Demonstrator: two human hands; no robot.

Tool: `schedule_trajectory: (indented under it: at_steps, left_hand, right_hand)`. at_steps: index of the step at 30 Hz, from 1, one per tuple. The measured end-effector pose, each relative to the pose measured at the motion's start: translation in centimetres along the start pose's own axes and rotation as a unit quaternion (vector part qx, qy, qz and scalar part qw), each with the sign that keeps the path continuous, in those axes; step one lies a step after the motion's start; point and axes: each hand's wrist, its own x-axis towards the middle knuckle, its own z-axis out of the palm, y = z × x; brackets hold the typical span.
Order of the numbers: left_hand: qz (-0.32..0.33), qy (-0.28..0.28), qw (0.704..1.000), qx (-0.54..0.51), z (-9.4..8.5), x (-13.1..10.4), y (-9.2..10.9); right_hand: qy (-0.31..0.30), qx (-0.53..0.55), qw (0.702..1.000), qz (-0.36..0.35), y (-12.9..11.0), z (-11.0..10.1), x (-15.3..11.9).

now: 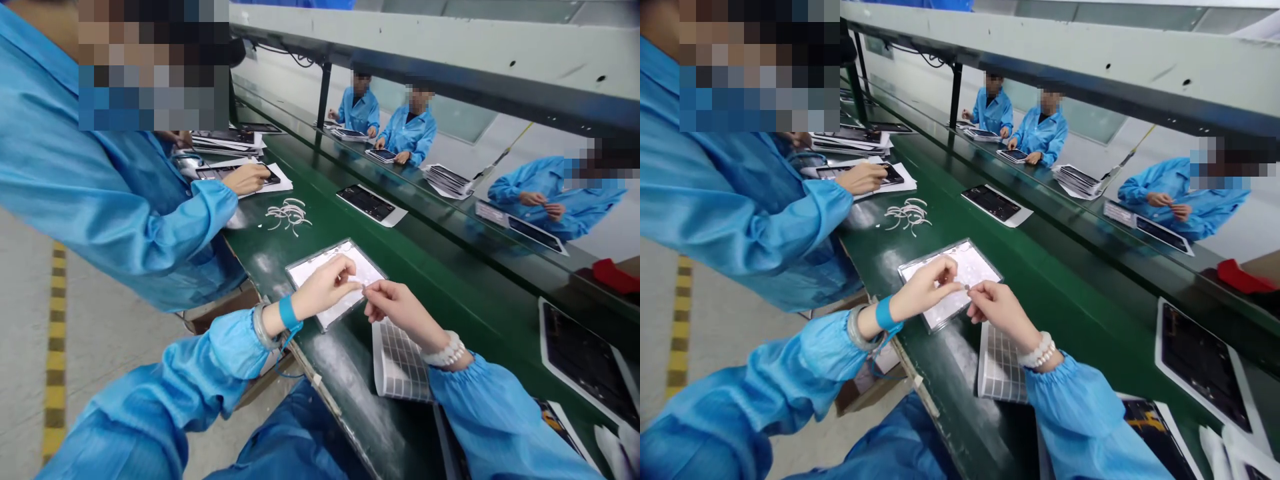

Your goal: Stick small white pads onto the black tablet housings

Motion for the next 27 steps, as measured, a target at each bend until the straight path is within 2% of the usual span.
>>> schedule_trajectory:
  at_steps: [2,4,7,9,12,14,16,18,20,24,27]
  left_hand:
    - [0.061,0.043,0.992,0.101,0.4,-0.6,0.2]
    - [0.104,0.033,0.980,0.168,1.1,-1.2,0.2]
    - [0.110,0.029,0.974,0.198,2.1,-1.6,0.1]
    - [0.062,0.045,0.984,0.161,2.3,-1.4,0.2]
    - [-0.067,0.047,0.996,0.020,2.0,-0.8,0.6]
    - [-0.143,0.009,0.984,-0.107,1.5,-0.5,0.7]
    - [-0.182,-0.033,0.962,-0.201,1.2,-0.3,0.8]
    - [-0.198,-0.052,0.949,-0.239,1.1,-0.4,0.8]
    - [-0.196,-0.051,0.948,-0.245,1.2,-0.5,0.7]
    - [-0.163,-0.017,0.963,-0.216,1.5,-0.9,0.7]
    - [-0.122,-0.025,0.981,-0.152,1.5,-1.0,0.8]
  right_hand:
    - [0.018,0.016,1.000,-0.001,0.2,0.0,-0.3]
    - [0.027,0.013,1.000,-0.006,0.4,0.1,-0.4]
    - [0.038,-0.008,0.999,-0.024,0.6,0.3,-0.6]
    - [0.042,-0.028,0.998,-0.047,0.6,0.3,-0.6]
    - [0.047,-0.087,0.990,-0.099,0.6,0.0,-0.8]
    - [0.064,-0.142,0.980,-0.126,0.5,-0.2,-1.0]
    - [0.086,-0.182,0.970,-0.137,0.5,-0.2,-1.3]
    - [0.108,-0.203,0.962,-0.149,0.5,0.0,-1.6]
    - [0.130,-0.224,0.951,-0.167,0.5,0.3,-1.8]
    - [0.165,-0.244,0.937,-0.190,0.4,1.0,-2.1]
    - [0.170,-0.246,0.935,-0.193,0.4,1.3,-2.1]
